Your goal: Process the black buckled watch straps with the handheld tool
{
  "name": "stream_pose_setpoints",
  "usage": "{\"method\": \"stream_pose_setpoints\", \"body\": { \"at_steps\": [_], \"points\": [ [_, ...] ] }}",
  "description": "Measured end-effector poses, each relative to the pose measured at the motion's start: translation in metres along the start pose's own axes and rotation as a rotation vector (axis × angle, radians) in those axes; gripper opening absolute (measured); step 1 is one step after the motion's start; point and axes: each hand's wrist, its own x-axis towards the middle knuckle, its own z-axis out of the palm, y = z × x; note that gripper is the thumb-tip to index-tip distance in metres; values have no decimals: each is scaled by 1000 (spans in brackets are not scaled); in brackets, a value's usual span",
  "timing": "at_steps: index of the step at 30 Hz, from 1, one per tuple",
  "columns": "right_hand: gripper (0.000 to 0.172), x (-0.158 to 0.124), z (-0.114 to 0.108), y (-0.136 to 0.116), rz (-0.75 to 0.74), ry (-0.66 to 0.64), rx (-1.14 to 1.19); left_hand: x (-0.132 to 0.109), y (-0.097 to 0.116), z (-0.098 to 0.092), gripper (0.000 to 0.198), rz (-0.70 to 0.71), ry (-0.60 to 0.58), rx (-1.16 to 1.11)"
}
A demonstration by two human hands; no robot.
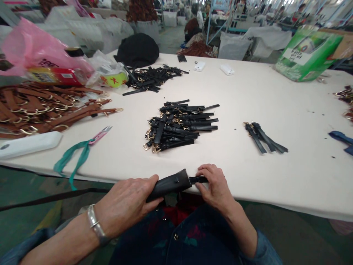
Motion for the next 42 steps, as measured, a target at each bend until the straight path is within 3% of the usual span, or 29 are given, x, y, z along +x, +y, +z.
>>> {"method": "stream_pose_setpoints", "body": {
  "at_steps": [8, 17, 27, 35, 42],
  "points": [
    [15, -1, -8, 7, -17, -61, -95, 0, -8, -1, 28, -12, -11, -18],
    [11, 1, 2, 5, -77, 6, -157, 0, -24, -19, 36, -79, 7, 1],
    [10, 9, 6, 8, -182, -2, -219, 5, -8, -22, 34, -13, -39, 14],
    [8, 8, 10, 14, -113, -23, -72, 28, 6, -34, 32, 44, -51, 50],
    [11, 7, 8, 13, -80, -17, -36, 41, 1, -43, 34, 82, -122, -27]
  ]
}}
